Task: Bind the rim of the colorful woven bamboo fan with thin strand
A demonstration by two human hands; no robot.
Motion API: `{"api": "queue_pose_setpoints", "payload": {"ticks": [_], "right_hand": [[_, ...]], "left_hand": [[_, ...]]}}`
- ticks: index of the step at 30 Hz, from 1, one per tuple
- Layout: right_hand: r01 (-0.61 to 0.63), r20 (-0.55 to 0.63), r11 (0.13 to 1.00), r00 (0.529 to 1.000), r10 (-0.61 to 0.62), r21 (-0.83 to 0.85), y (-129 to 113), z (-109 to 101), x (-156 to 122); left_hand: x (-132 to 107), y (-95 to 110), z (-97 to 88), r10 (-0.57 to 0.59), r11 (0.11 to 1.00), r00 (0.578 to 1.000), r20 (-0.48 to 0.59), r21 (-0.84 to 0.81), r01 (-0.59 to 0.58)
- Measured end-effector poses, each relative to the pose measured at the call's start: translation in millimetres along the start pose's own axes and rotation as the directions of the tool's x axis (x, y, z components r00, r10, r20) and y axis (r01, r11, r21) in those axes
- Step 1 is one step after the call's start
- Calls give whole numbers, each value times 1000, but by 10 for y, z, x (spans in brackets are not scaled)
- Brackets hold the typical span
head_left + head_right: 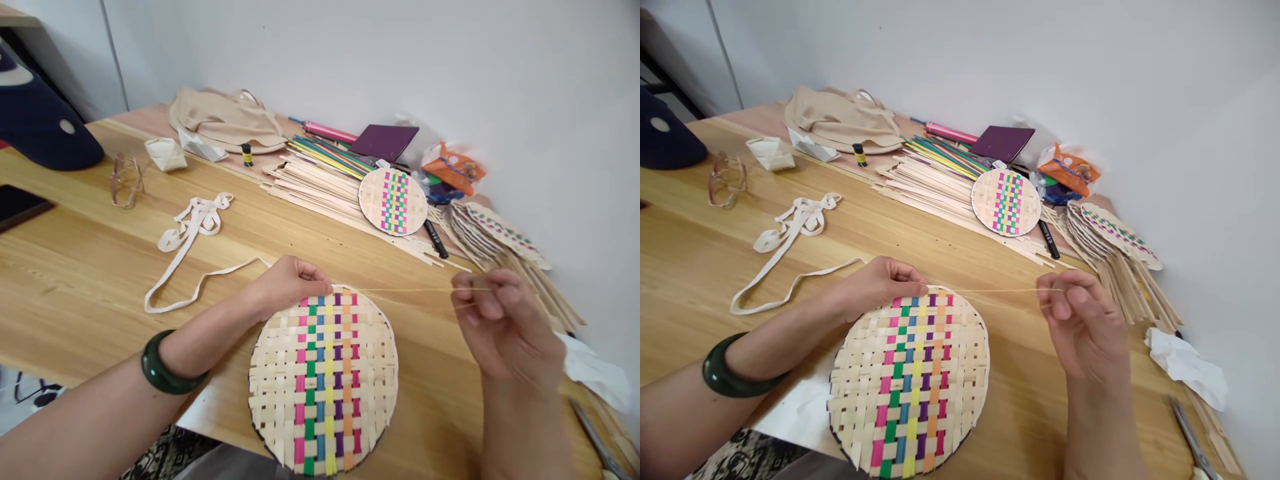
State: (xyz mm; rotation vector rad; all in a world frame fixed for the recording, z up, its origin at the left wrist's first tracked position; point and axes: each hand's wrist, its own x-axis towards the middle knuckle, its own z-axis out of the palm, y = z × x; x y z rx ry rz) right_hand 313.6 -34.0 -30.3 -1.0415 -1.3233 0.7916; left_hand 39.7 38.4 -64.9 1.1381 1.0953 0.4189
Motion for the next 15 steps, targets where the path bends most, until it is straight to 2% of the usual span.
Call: {"api": "queue_pose_setpoints", "payload": {"ticks": [4, 8, 11, 15], "right_hand": [[76, -66, 997, 995, -75, 6, -41, -111, 39], [193, -91, 979, 976, -198, -60, -96, 38, -36], [254, 29, 965, 967, -253, -56, -197, 228, -147], [285, 308, 958, 914, -263, -25, -305, 429, -282]], "left_hand": [[3, 3, -39, 26, 999, 1000, -10, 43, -26], [21, -5, -62, 57, 997, 998, -22, 44, -56], [40, -27, -70, 43, 998, 998, -35, 41, -42], [59, -81, -80, 39, 999, 999, 29, 4, -40]]}}
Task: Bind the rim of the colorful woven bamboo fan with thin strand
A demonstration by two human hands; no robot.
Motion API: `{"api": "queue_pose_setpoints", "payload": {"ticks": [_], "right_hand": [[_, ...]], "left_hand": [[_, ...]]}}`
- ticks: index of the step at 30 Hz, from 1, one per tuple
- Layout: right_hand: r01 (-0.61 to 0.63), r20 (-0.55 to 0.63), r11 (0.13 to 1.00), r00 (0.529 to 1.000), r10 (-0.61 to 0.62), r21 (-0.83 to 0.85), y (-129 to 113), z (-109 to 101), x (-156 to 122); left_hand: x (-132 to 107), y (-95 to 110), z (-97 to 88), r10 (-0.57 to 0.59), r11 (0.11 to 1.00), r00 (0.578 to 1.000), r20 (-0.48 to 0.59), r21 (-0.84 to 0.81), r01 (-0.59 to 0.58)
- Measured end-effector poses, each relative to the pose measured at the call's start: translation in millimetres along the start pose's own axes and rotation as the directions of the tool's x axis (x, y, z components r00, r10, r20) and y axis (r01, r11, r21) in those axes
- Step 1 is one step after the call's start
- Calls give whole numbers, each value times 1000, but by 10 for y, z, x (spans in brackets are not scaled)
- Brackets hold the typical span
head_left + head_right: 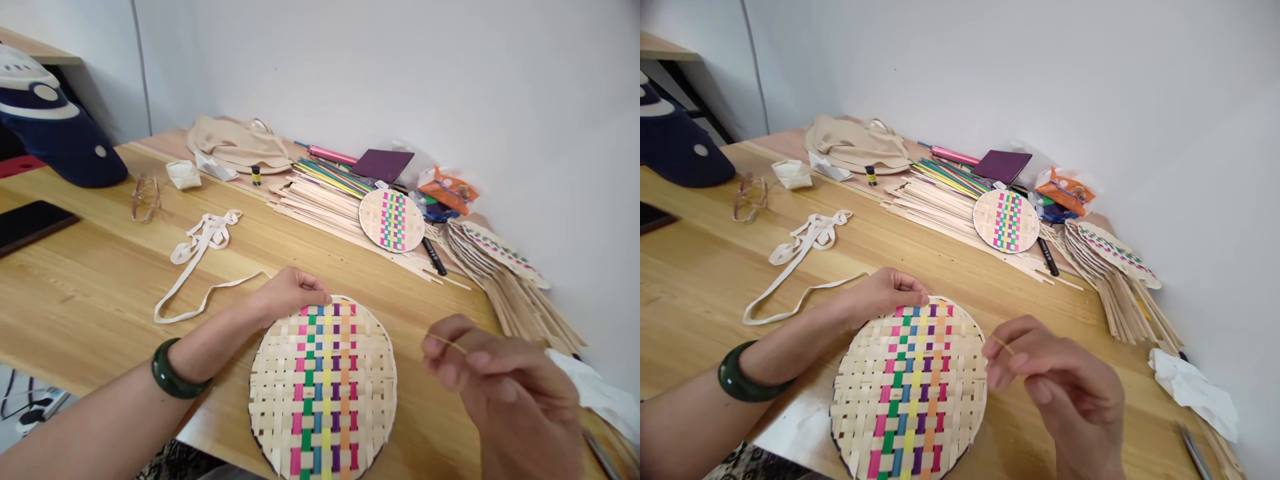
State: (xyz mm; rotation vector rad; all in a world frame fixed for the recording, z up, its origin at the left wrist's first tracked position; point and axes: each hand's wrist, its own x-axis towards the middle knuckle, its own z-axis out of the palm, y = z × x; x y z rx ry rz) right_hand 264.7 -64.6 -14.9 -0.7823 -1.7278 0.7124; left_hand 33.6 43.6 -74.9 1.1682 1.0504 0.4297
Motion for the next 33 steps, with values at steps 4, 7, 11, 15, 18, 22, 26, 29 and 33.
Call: {"api": "queue_pose_setpoints", "payload": {"ticks": [4, 7, 11, 15, 18, 22, 26, 29, 33], "right_hand": [[0, 243, 954, 967, 76, -299, 65, 107, 10], [85, 169, 753, 985, 36, -653, 188, 71, 33], [-36, -76, 723, 997, -22, -690, 336, -48, 24], [-474, -286, 811, 875, 390, -343, 499, -39, -10], [-787, 23, 616, 617, 787, 17, 566, 80, -4], [-928, 269, 322, 363, 892, 185, 517, 246, 33], [-932, 294, 260, 330, 897, 253, 447, 294, 65], [-932, 280, 231, 310, 909, 280, 438, 291, 66], [-913, 294, 138, 262, 919, 383, 435, 308, 46]], "left_hand": [[-19, 6, 14, -15, 999, 997, 70, -50, 18], [-47, 58, 38, -46, 995, 995, 93, -79, 53], [-80, 110, 54, -54, 996, 993, 107, -68, 61], [-113, 112, 82, -22, 998, 988, 154, -54, 31], [-134, 94, 130, 4, 1000, 979, 204, -29, 2], [-151, 74, 181, 14, 1000, 973, 232, -30, -7], [-159, 76, 201, -4, 998, 980, 200, -66, 17], [-164, 82, 209, 0, 997, 980, 197, -73, 15], [-167, 65, 219, 58, 998, 971, 232, -34, -51]]}}
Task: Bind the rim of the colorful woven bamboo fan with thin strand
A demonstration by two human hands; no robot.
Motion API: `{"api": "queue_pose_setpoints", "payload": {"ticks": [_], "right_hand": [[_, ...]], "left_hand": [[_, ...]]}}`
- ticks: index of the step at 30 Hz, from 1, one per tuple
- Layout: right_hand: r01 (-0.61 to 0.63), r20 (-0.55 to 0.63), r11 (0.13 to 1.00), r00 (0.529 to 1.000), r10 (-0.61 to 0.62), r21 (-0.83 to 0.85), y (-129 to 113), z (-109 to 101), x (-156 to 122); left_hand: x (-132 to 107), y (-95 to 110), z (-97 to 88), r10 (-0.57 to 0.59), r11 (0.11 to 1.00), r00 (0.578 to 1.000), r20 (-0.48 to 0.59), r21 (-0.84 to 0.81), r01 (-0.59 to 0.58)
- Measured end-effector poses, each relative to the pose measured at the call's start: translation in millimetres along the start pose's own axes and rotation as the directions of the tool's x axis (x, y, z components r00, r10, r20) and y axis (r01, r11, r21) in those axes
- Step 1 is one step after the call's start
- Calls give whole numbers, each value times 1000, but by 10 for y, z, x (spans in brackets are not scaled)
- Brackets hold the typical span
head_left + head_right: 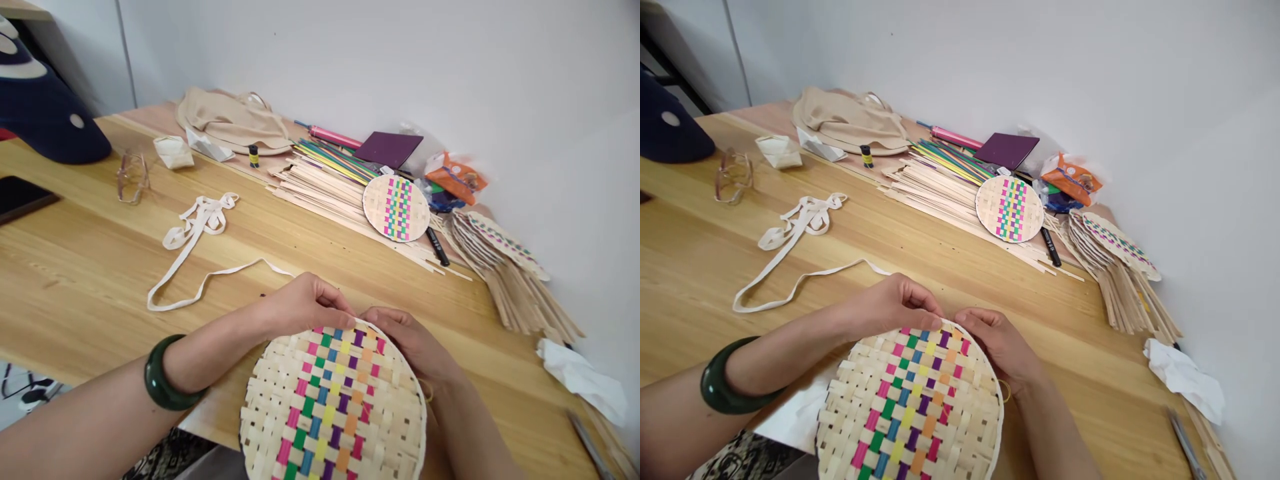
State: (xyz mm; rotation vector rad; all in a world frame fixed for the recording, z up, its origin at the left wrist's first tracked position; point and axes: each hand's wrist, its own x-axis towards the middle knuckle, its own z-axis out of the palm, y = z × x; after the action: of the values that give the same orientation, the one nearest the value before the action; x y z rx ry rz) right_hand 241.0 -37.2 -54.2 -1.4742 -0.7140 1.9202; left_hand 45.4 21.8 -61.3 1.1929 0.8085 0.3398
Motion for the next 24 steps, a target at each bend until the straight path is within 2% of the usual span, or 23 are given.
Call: {"api": "queue_pose_setpoints", "payload": {"ticks": [6, 12, 18, 20, 21, 24], "right_hand": [[-93, 88, 995, 992, 89, 38, 4, 32, 4], [-80, 181, 992, 982, 61, 97, 70, -37, 33], [-35, 195, 988, 981, 6, 149, 89, 19, 36], [23, 158, 980, 986, -56, 199, 95, 26, 87], [73, 103, 968, 990, -100, 239, 94, 13, 122], [272, -140, 899, 961, -238, 344, 44, -98, 201]], "left_hand": [[-7, -26, 25, 28, 1000, 998, 49, 14, -28], [-22, -1, 28, 35, 999, 996, 80, 20, -36], [-25, -12, 13, 46, 999, 994, 96, -4, -46], [-27, -12, 28, 64, 997, 992, 109, 24, -67], [-25, -13, 39, 69, 996, 991, 114, 48, -75], [0, -26, 64, 46, 993, 993, 113, 103, -57]]}}
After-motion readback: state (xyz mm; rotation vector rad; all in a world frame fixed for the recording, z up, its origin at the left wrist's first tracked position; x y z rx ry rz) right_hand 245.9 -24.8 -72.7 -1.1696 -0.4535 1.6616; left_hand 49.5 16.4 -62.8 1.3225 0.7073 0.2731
